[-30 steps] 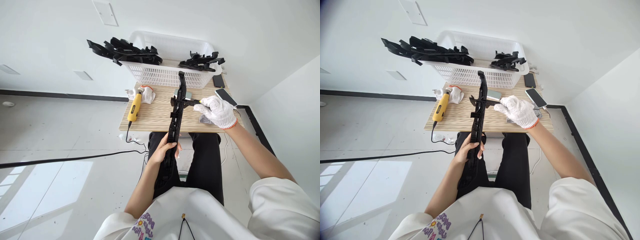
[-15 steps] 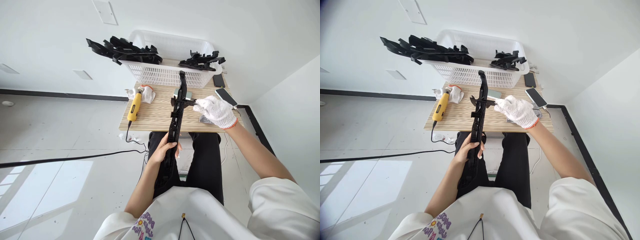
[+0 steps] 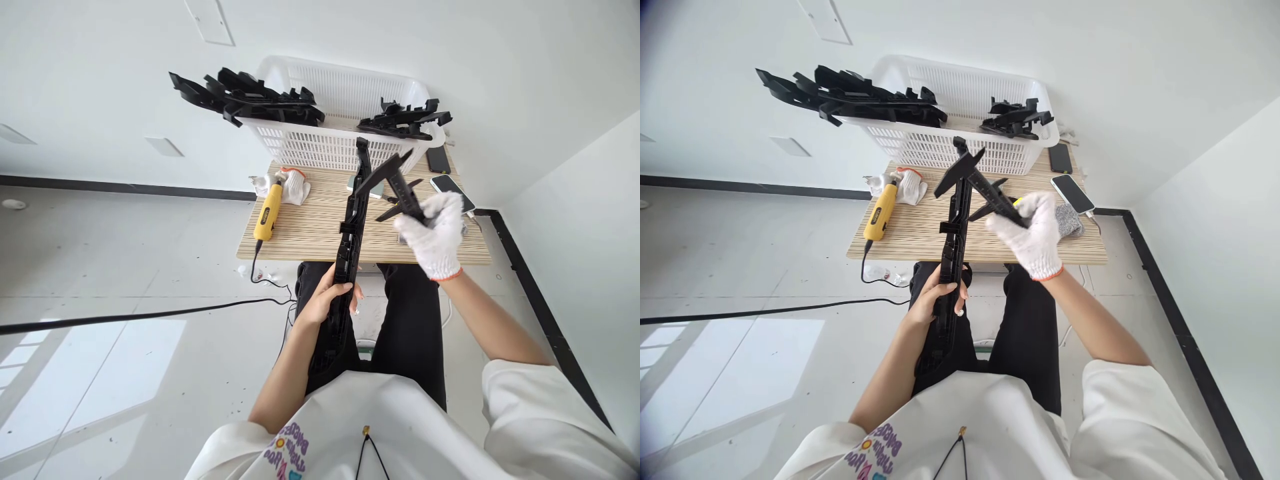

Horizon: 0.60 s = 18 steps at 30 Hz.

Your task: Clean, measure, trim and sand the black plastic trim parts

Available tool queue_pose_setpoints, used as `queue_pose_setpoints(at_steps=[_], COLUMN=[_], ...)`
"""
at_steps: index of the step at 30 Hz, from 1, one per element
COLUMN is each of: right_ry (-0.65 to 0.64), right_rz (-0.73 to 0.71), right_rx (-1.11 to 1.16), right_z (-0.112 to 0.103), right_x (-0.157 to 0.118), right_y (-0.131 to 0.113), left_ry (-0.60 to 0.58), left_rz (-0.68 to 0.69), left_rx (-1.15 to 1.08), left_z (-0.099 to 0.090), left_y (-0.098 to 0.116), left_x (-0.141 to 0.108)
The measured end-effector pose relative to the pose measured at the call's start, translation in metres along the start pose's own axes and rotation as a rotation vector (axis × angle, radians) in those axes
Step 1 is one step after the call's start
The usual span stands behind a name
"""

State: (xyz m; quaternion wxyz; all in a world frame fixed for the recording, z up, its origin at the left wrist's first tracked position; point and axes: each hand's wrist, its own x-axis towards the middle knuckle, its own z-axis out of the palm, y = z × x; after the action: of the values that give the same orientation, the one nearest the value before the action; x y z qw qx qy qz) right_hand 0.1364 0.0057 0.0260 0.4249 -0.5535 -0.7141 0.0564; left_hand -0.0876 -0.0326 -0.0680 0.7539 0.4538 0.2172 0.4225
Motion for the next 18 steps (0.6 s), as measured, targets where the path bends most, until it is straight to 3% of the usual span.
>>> queue_pose_setpoints(at_steps=[3,8,10,14,18], right_ry=[-0.069,-0.424,-0.494,-0.404,-0.25], right_rz=[0.144,0.342,0.385,0.356,0.251], right_rx=[0.212,0.374,0.406,0.417,0.282], right_z=[0.019,0.034,0.035,0.031,0.023], right_x=[-0.013,-0.02,-0.016,0.001,0.026], right_y=[-0.02,-0.039,-0.043,-0.049,-0.048], left_ry=[0.003,0.007,-0.003,-0.091,-0.154], left_rz=[-0.007,-0.023,-0.037,-0.017,-0.016], left_rx=[-0.002,0.015,0.018,-0.017,0.002], left_z=[0.0,0.002,0.002,-0.004,-0.006], left_y=[-0.001,0.0,-0.001,-0.005,-0.004], left_x=[0.0,0.0,0.0,0.0,-0.001])
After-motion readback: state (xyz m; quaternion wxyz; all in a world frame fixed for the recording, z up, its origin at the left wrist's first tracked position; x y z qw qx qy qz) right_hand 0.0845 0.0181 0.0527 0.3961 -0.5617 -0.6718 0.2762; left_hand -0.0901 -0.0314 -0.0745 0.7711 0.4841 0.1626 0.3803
